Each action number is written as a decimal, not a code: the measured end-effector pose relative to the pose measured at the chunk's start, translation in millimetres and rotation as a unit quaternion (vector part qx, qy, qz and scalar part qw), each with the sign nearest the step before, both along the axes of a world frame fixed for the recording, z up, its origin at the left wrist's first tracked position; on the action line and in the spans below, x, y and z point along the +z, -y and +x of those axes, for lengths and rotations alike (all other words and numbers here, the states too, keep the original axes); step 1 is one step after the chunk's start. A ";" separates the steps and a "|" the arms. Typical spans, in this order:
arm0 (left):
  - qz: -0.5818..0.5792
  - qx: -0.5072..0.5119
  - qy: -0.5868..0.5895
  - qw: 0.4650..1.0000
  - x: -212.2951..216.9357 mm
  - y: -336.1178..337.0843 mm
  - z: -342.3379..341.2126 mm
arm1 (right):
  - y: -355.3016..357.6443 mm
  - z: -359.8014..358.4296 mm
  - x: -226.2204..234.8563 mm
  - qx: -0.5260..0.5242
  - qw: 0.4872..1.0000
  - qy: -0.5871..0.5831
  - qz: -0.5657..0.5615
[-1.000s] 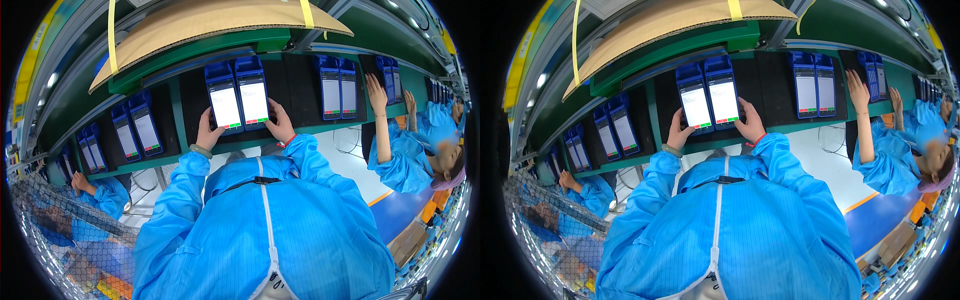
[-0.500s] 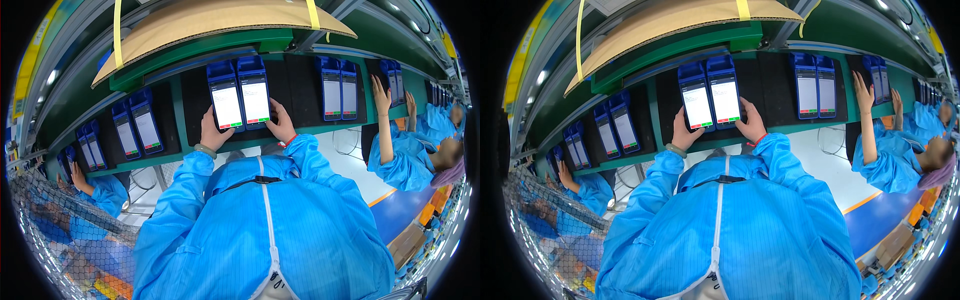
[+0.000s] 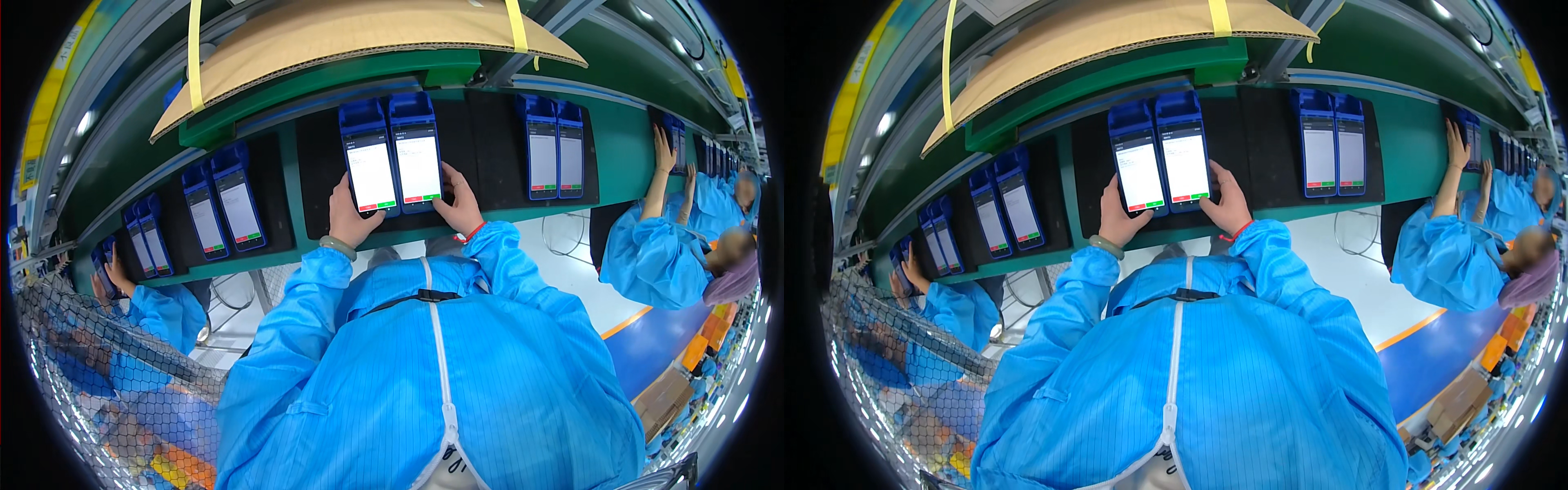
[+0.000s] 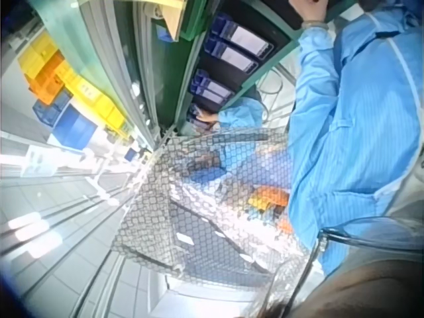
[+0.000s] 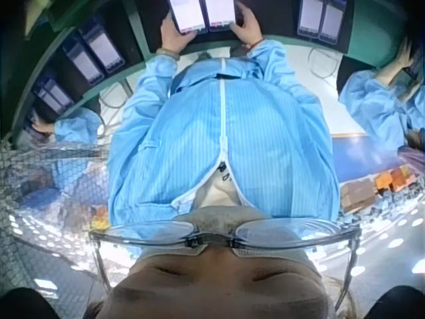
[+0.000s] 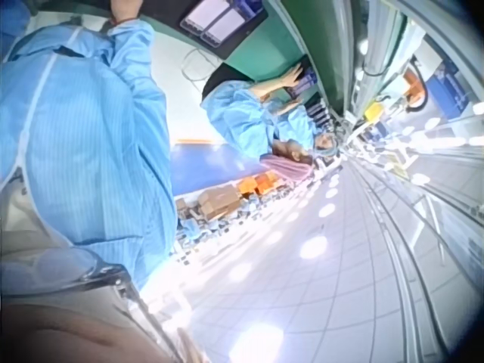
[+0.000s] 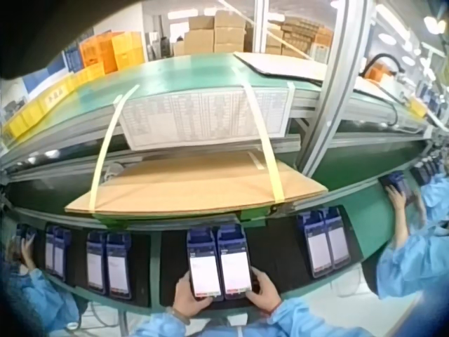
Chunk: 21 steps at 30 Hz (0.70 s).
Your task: The person tests handheld payment devices on an assembly line by tapping their screens to run camera and system checks, then slides the devices along the line.
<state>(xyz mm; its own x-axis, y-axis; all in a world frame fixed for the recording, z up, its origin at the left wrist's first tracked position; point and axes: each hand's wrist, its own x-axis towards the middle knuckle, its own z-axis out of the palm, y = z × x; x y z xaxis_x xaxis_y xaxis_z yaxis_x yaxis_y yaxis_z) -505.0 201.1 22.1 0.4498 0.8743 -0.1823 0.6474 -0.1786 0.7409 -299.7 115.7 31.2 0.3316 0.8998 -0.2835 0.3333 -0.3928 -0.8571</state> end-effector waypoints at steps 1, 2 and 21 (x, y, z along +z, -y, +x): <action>0.001 0.000 0.000 1.000 1.1 0.3 0.7 | -0.1 -0.3 0.8 0.000 1.000 0.000 0.001; -0.005 0.004 -0.004 1.000 2.1 0.5 1.5 | -0.2 -0.3 1.5 -0.001 1.000 -0.003 -0.001; 0.174 0.113 0.241 0.948 113.4 27.0 0.3 | 4.5 0.3 -13.5 -0.015 0.997 -0.002 0.071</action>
